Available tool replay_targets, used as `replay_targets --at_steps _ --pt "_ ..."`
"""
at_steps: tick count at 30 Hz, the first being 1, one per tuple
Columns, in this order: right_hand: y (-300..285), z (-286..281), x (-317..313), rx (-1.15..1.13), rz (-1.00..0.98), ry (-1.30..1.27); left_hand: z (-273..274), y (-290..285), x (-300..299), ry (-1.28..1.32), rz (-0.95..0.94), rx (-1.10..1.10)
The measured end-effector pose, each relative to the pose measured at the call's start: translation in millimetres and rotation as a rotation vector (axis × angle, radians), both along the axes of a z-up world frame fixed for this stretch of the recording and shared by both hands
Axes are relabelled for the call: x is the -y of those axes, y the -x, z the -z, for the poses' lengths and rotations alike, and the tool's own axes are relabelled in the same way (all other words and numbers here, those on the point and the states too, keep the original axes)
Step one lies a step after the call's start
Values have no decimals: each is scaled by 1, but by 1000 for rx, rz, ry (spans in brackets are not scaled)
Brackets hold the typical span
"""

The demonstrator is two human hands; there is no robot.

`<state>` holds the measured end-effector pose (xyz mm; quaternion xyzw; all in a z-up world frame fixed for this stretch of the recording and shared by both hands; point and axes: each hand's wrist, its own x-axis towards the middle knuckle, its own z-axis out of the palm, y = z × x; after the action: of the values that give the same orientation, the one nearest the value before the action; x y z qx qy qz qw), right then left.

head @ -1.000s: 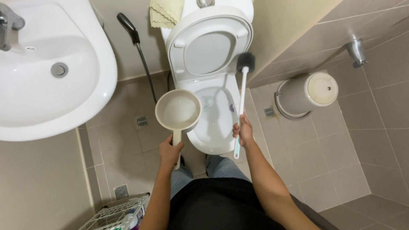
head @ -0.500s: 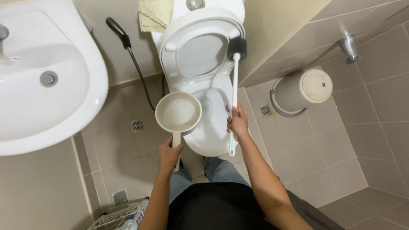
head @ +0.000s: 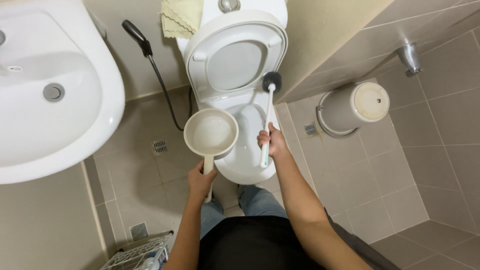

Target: Scrubbing the inside of a toilet bowl with a brush and rinsing with water from a scoop and bidet sprayer.

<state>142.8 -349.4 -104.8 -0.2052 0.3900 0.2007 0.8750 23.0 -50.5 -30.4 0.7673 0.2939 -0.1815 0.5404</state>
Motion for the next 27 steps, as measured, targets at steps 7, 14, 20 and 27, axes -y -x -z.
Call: replay_targets --at_steps 7,14,20,27 --pt "-13 -2 10 49 258 -610 -7 5 -4 8 0 -7" --pt "-36 20 21 -16 38 -400 -20 5 -12 24 -11 -57" --pt "-30 -65 18 97 18 -168 -12 5 -20 14 -3 -65" --pt "-15 -119 8 120 -60 53 -24 -2 -15 16 45 -32"
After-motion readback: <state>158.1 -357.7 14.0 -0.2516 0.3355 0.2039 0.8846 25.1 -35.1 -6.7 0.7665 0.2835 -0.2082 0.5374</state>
